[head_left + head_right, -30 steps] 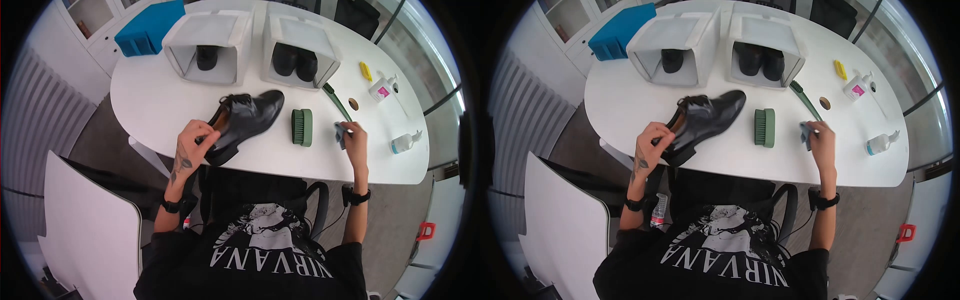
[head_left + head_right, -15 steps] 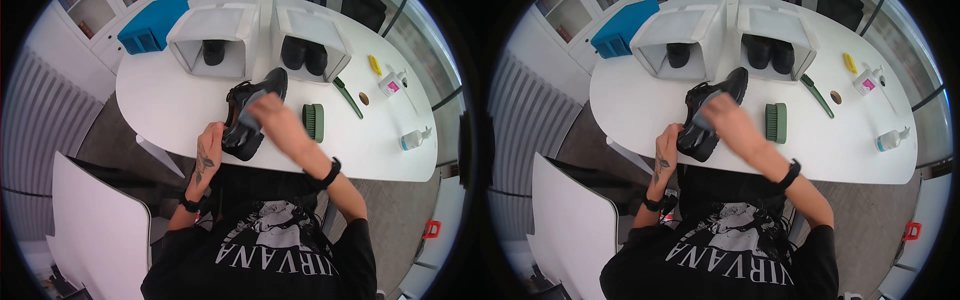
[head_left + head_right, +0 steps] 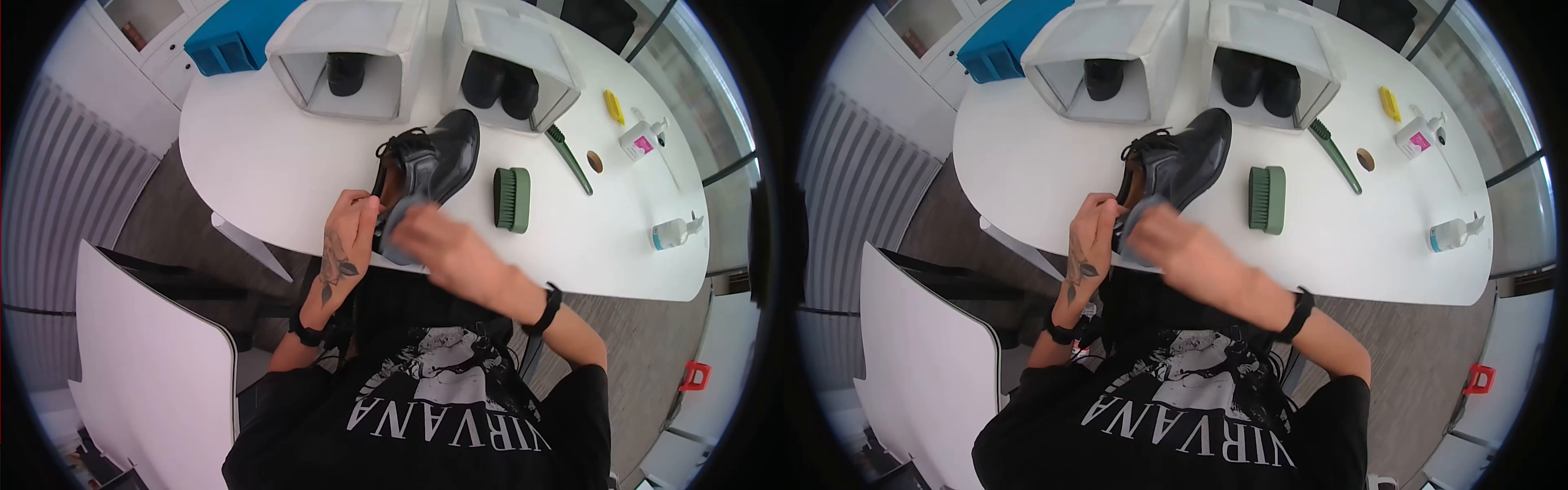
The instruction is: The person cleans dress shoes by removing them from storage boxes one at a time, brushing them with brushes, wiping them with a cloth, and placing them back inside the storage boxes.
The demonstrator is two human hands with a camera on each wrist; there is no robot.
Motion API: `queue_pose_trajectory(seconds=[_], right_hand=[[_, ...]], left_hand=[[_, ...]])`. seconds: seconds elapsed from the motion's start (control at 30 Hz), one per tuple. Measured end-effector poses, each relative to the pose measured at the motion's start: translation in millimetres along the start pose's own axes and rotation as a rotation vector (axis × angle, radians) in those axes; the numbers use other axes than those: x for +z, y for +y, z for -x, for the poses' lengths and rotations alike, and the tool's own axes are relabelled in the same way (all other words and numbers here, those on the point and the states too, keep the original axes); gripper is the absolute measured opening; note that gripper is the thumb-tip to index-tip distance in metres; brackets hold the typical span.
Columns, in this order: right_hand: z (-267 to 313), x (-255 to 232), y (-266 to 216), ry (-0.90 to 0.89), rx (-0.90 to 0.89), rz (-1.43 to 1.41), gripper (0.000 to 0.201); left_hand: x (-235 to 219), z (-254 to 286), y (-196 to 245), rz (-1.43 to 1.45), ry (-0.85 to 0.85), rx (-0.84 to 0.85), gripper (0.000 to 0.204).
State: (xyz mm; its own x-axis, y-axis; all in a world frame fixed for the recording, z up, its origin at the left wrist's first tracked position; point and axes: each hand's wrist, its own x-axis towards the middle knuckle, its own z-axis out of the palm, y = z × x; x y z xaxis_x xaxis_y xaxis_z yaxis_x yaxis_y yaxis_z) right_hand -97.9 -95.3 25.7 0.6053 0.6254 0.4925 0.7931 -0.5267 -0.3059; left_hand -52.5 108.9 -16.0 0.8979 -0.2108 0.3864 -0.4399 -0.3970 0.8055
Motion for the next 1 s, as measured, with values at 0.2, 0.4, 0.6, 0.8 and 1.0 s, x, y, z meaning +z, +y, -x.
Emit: queue_pose_trajectory(seconds=[0.2,0.4,0.6,0.8,1.0], right_hand=[[-4,-7,46,0.061,0.147,0.233,0.045],[3,5,4,0.072,0.037,-0.116,0.041],[0,-6,54,0.165,0.122,0.059,0.041],[-2,12,-1,0.046,-0.056,0.043,0.039],[-4,-12,64,0.174,0.218,0.135,0.033]], left_hand=[[-2,6,-1,0.032,-0.011,-0.035,0.043],[3,6,-1,-0.009,-0.008,0.044,0.043],[-1,8,7,-0.066,-0.052,0.049,0.045],[-1,6,-7,-0.022,-0.048,0.001,0.046],[-2,3,-1,-0.006,-0.066,0.004,0.045]])
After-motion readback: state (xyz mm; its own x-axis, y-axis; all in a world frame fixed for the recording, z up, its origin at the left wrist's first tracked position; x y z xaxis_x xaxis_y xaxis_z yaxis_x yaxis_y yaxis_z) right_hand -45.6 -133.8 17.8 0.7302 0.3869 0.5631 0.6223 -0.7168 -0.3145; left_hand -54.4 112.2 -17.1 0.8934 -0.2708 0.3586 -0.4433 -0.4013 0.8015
